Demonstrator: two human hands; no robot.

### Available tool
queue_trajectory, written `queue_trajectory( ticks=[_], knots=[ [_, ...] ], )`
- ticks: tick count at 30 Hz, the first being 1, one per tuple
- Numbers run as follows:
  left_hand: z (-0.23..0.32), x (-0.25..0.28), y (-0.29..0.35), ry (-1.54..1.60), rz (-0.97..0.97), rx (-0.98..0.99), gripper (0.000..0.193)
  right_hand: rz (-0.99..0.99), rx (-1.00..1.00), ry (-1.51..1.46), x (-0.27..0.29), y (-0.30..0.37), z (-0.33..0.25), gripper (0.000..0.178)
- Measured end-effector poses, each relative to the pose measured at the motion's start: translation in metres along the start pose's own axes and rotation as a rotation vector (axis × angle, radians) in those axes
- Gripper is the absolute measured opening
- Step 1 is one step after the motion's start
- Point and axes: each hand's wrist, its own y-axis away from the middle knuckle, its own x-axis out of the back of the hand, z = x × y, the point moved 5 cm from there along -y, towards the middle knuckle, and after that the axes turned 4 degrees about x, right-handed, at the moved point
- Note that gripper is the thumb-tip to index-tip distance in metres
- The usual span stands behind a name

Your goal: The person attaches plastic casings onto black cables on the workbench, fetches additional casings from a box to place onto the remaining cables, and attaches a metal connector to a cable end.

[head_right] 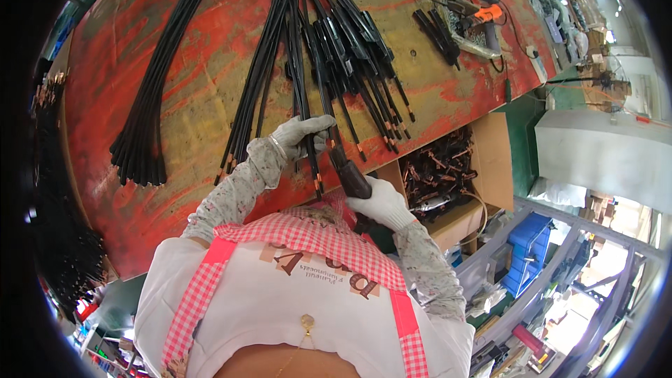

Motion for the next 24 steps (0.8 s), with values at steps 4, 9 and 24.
queue_trajectory(
  ticks=[4, 9, 24],
  knots=[
    [0.006, -0.001, 0.003, 0.008, 0.015, -0.013, 0.016, 0.048, 0.062, -0.271, -0.004, -0.034, -0.007, 0.052],
    [0.072, 0.045, 0.009, 0.099, 0.232, -0.377, 0.019, 0.029, 0.139, -0.562, 0.000, -0.055, -0.031, 0.039],
    [0.076, 0.052, -0.028, 0.311, -0.016, -0.369, 0.027, 0.379, 0.212, 0.305, 0.083, -0.116, -0.123, 0.051]
  ],
)
